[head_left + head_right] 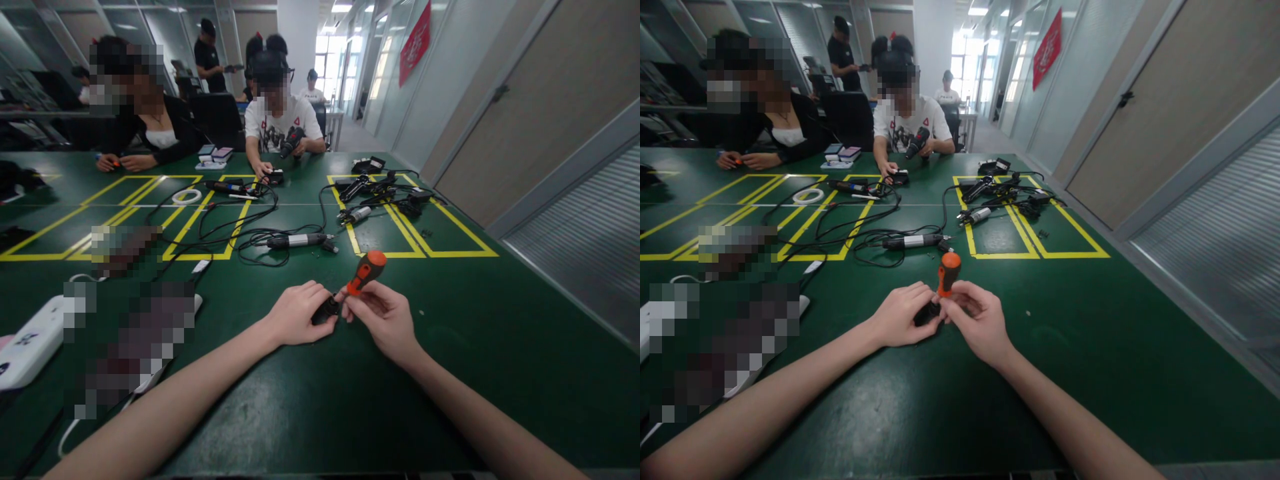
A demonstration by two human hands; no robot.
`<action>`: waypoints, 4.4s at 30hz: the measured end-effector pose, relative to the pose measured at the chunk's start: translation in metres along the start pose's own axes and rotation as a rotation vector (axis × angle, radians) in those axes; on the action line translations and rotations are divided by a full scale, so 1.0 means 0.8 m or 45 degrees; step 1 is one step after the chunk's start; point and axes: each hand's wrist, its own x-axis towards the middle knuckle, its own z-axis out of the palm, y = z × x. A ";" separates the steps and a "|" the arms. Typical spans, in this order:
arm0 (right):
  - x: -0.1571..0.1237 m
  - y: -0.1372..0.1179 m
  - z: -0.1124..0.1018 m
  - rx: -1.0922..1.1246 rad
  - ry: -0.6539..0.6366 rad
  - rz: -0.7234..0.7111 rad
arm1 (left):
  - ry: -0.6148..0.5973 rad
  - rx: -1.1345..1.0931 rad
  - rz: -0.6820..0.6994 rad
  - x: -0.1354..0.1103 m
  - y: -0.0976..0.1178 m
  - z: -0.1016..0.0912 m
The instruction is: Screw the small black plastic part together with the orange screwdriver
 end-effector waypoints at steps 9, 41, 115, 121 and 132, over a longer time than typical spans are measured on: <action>0.003 -0.005 0.002 -0.116 0.006 -0.065 | 0.004 0.017 0.002 0.001 -0.001 0.001; 0.003 -0.004 0.001 -0.141 0.104 -0.100 | -0.020 0.044 -0.006 0.001 -0.001 0.001; -0.002 0.008 -0.006 0.001 0.140 -0.014 | -0.070 0.035 -0.028 0.003 -0.001 -0.002; 0.002 0.003 -0.004 -0.091 0.144 -0.089 | -0.079 0.013 -0.034 0.002 -0.002 -0.002; -0.001 0.005 -0.006 -0.028 0.106 -0.045 | -0.077 0.029 -0.025 0.003 -0.002 -0.002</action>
